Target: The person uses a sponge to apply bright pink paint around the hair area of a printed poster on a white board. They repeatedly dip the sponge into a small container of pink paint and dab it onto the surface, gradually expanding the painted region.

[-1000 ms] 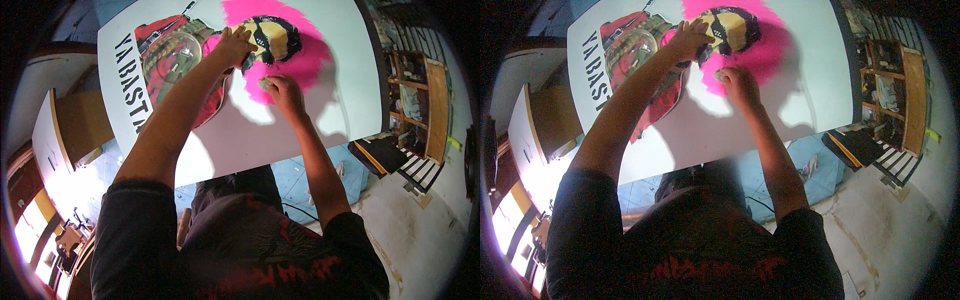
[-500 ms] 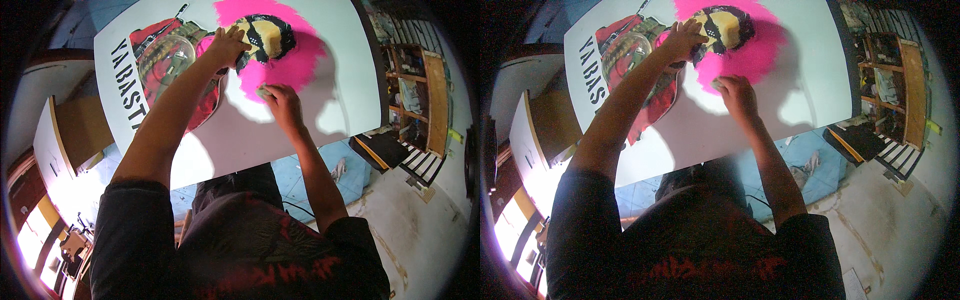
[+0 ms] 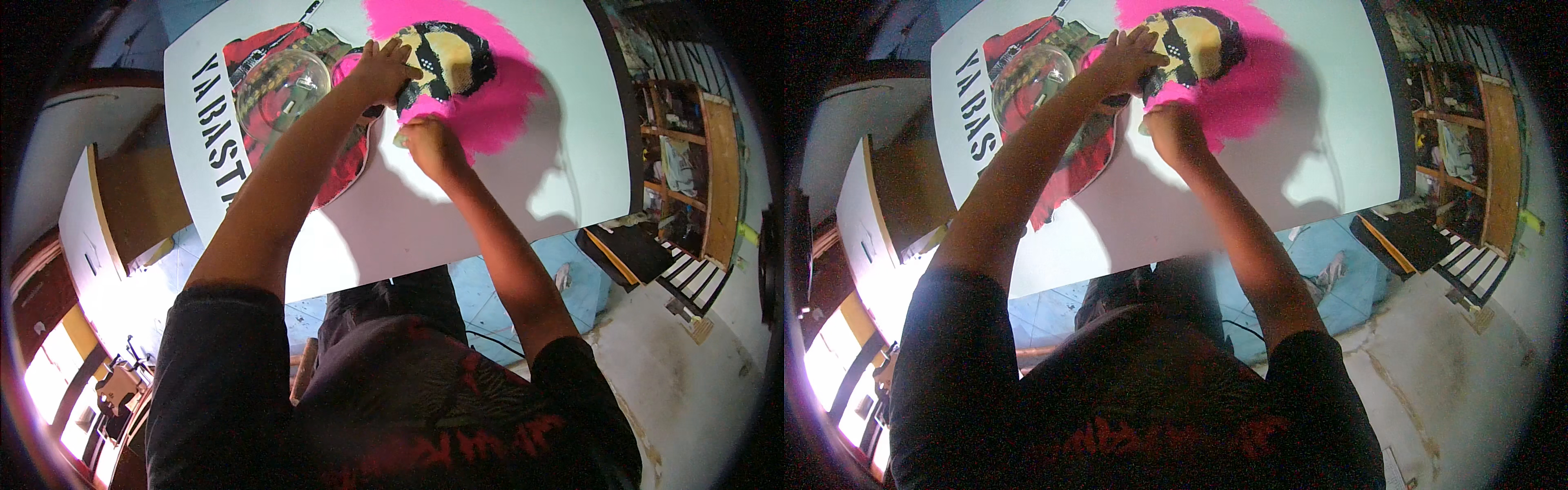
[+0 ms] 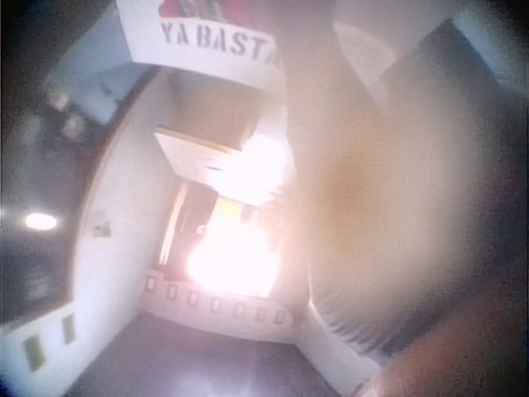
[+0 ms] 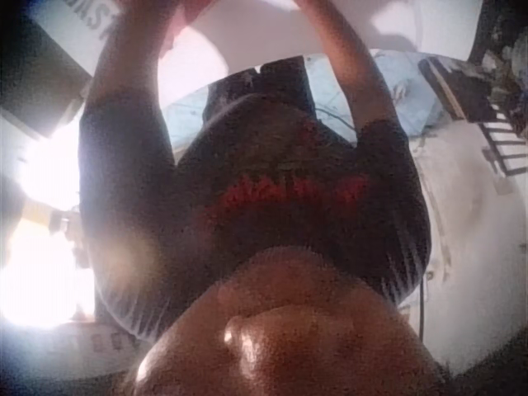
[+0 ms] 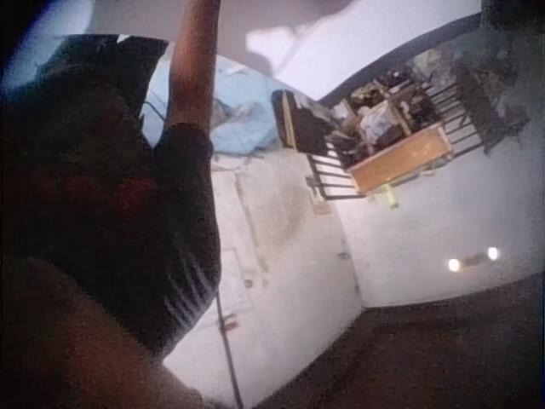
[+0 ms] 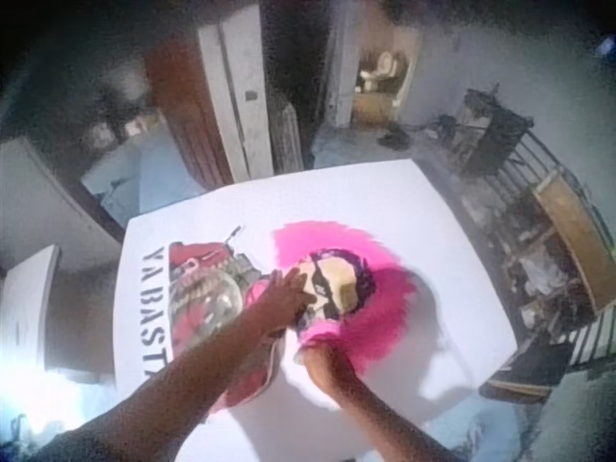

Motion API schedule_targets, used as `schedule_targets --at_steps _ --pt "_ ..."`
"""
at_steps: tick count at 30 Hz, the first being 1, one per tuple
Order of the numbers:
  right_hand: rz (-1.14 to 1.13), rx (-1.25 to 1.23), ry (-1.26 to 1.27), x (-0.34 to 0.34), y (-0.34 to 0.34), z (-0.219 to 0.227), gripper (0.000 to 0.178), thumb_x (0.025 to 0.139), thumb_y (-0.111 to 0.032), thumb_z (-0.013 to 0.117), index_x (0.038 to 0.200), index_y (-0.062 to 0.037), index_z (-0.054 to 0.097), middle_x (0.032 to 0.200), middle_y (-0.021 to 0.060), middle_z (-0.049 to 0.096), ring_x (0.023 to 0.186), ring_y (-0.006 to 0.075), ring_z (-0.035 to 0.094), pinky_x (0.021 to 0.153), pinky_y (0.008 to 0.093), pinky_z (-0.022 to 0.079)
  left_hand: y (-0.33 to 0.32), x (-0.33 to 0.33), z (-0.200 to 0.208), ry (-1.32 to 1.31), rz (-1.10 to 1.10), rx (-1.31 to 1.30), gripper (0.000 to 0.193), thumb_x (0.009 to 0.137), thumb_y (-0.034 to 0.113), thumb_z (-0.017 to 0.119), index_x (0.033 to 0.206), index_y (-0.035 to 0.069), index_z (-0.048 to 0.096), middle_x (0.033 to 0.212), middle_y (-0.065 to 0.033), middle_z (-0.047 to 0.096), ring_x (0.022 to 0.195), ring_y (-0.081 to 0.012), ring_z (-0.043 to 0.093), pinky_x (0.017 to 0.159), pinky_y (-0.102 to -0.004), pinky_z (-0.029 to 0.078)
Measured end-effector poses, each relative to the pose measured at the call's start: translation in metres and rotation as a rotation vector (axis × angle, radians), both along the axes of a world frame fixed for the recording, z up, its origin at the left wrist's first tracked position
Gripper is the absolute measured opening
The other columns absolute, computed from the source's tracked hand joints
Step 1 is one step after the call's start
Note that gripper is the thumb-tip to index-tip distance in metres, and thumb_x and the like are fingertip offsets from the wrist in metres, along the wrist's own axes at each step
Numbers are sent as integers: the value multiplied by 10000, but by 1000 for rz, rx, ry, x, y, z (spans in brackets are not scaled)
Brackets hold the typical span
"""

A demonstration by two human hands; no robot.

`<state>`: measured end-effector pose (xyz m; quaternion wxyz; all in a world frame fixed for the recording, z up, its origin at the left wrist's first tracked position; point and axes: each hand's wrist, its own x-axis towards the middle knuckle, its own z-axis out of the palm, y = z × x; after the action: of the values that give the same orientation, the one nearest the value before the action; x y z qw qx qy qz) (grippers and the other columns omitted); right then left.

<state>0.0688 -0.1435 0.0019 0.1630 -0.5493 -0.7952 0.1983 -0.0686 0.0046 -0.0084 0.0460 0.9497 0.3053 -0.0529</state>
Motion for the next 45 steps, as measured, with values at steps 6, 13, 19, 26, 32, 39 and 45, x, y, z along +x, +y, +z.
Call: schedule_targets --at_steps 6,13,19,26,32,39,45 --pt "-82 8 70 0 -26 5 128 757 -106 624 828 -61 721 836 151 679 876 322 663 811 443 527 -2 -1 -5 -21 10 -5 825 493 327 931 1255 371 617 1456 -96 425 1443 -377 284 1068 -673 312" --pt "-92 -58 61 8 -67 14 201 808 -79 686 1004 -42 708 975 126 688 943 326 640 860 434 513 -4 -1 0 -23 18 -2 815 500 320 923 1255 372 621 1432 -103 438 1428 -386 302 1067 -667 312" --pt "-177 94 191 2 -42 31 163 797 -65 652 953 -59 699 967 130 688 955 324 641 857 438 517 -5 5 13 59 50 -31 796 561 306 916 1288 400 606 1478 -94 425 1457 -341 281 1105 -645 279" --pt "-93 -20 119 -5 -18 16 205 818 -85 667 1013 -44 716 1011 130 691 951 324 642 865 426 514 -5 1 6 19 48 -5 772 567 321 910 1278 389 615 1462 -95 437 1451 -346 292 1091 -642 291" --pt "-118 3 133 3 -60 17 166 811 -107 624 957 -86 701 954 133 689 929 330 653 827 454 528 -6 2 5 17 28 -5 762 559 331 911 1265 376 627 1440 -99 457 1434 -358 322 1069 -649 310" --pt "-199 4 150 32 -63 28 186 824 -116 663 1002 -85 708 977 134 701 937 327 658 853 446 527 -4 2 1 -4 40 14 788 541 331 925 1268 379 626 1451 -99 453 1433 -342 320 1059 -641 324" --pt "-261 -131 45 82 -73 6 251 812 -54 695 1061 -29 712 1047 133 705 970 317 655 870 419 518 1 2 -1 -16 35 -33 820 550 300 923 1300 376 599 1502 -109 408 1461 -355 275 1089 -651 298"
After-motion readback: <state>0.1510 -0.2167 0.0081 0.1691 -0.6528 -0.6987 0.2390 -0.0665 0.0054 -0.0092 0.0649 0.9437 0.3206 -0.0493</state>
